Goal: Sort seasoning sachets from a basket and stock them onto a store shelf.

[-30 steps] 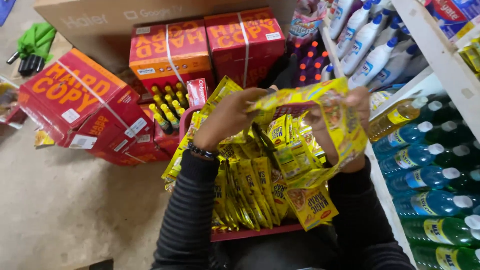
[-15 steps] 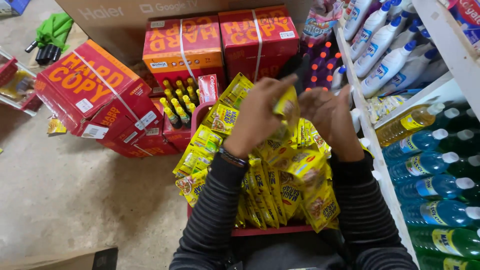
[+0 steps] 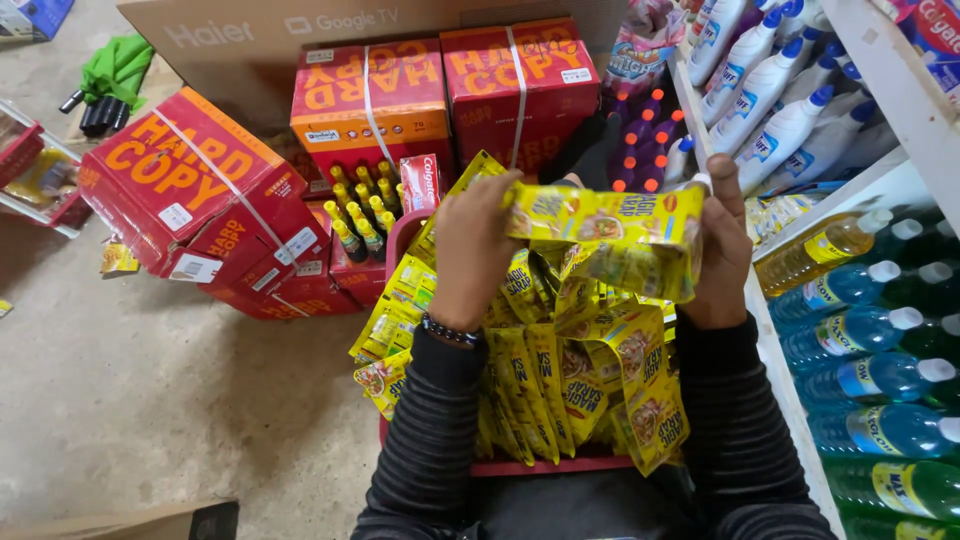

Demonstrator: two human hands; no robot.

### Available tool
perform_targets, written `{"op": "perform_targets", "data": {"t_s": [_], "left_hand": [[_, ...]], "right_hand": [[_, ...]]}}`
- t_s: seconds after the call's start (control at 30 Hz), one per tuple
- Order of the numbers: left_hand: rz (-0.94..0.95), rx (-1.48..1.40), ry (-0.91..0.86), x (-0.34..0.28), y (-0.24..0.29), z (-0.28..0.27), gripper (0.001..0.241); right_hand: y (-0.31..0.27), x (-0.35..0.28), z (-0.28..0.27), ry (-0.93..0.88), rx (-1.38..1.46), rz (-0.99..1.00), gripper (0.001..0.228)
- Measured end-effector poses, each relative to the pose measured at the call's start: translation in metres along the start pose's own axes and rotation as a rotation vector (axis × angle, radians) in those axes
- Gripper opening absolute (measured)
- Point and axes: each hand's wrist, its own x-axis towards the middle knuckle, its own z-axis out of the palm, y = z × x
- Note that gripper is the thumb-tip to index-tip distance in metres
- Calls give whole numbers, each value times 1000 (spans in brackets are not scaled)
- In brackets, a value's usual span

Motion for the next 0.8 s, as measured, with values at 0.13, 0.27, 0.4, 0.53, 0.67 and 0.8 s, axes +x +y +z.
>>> {"op": "perform_targets", "data": {"t_s": [0.13, 0.27, 0.4, 0.53, 0.67, 0.8], "left_hand": [[-202, -694, 235, 5, 0, -14, 55], [-57, -654, 289, 4, 13, -19, 45], [11, -667, 215, 3, 33, -19, 51], [-204, -1189, 101, 8, 32, -17, 46], [-486, -1390, -98, 0, 8, 12, 47], [-558, -1444, -217, 11, 32, -23, 54]], "right_hand": [[7, 1, -3, -93, -311, 174, 43], [8, 4, 29, -235, -414, 229, 71], [-11, 4, 55, -374, -526, 238, 81], [0, 4, 45, -418, -557, 311, 60], [25, -7, -2, -308, -550, 422, 32], [28, -4, 27, -98, -151, 224, 26]]}}
